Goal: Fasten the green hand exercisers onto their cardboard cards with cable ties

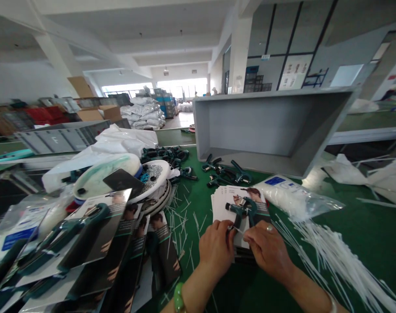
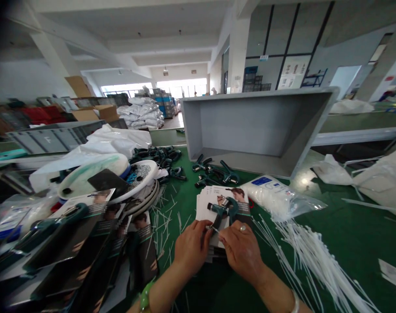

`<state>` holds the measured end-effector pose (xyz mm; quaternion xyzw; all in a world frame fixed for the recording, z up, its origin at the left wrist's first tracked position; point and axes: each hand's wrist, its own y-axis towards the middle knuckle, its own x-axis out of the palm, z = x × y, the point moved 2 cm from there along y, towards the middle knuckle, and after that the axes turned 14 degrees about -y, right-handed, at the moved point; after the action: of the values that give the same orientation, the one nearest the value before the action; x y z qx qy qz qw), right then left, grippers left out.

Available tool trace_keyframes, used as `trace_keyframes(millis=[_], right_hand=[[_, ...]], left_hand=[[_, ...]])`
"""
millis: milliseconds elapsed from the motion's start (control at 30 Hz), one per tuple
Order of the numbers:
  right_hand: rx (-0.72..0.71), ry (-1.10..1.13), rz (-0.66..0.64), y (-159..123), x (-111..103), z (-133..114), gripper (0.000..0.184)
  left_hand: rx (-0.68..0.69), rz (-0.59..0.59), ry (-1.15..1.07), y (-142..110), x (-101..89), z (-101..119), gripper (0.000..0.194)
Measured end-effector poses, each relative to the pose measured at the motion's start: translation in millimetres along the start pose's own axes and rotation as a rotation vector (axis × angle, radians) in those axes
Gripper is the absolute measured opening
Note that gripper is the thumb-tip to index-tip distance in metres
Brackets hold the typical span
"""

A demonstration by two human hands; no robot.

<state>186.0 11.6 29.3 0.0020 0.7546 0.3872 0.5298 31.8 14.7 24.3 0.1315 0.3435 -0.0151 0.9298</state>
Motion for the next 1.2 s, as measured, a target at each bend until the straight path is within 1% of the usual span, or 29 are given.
trace_keyframes(millis=[133,167,267,333,467,567,667,733,800,867,900,933,1000,1033,1067,1100,1200], right_hand=[[-0.003,0.004,-0.146,3.3,-4.1,7.0,0.019],[-0.022,0.001,-0.166,5.0,-4.2,7.9,0.019],[-0.051,0.019,-0.166,8.9,-3.3,9.5,0.018],[-0.01,0.086,-0.173,8.8,-1.3,11.1,0.019],[0.089,0.212,-0.164,4.5,1.5,14.9,0.02],[0.133,0.352,-0.162,1.4,0.8,17.8,0.022],[0.174,0.515,-0.2,-0.4,-1.1,21.6,0.026],[0.216,0.552,-0.237,0.5,-1.3,26.1,0.027],[0.305,0.496,-0.225,4.6,0.0,33.5,0.023],[0.365,0.343,-0.148,12.2,2.7,40.9,0.021],[0.351,0.249,-0.086,16.9,4.2,43.2,0.024],[0.304,0.159,-0.028,21.7,6.0,44.0,0.024],[0.165,0.015,0.054,29.5,9.5,41.7,0.019],[0.1,-0.036,0.067,32.1,10.5,39.1,0.02],[0.049,-0.08,0.052,33.5,10.7,36.1,0.022],[0.002,-0.119,0.006,34.2,10.1,32.6,0.023],[-0.105,-0.249,-0.225,32.5,3.7,23.1,0.02]], left_hand=[[-0.039,-0.029,0.002,-0.2,1.1,2.7,0.025],[-0.047,-0.026,-0.008,0.8,1.3,3.8,0.025],[-0.086,0.007,-0.02,5.1,2.3,6.6,0.025],[-0.121,0.005,0.017,8.3,3.7,7.4,0.028],[-0.157,-0.042,0.082,12.3,6.6,6.8,0.03],[-0.156,-0.036,0.088,12.4,7.0,5.3,0.029],[-0.133,-0.036,0.08,11.0,6.6,4.4,0.029],[-0.119,-0.037,0.078,10.1,6.3,4.6,0.03],[-0.111,-0.04,0.083,9.5,6.3,5.4,0.03],[-0.112,-0.044,0.092,9.2,6.5,6.5,0.029],[-0.117,-0.049,0.097,9.1,6.6,6.9,0.029],[-0.123,-0.052,0.101,9.1,6.6,7.2,0.03],[-0.142,-0.059,0.107,9.3,6.4,7.1,0.03],[-0.152,-0.065,0.106,9.4,6.3,6.9,0.03],[-0.163,-0.071,0.1,9.4,6.2,6.5,0.03],[-0.174,-0.076,0.09,9.4,6.1,6.2,0.03],[-0.186,-0.082,0.045,9.2,5.0,5.0,0.029]])
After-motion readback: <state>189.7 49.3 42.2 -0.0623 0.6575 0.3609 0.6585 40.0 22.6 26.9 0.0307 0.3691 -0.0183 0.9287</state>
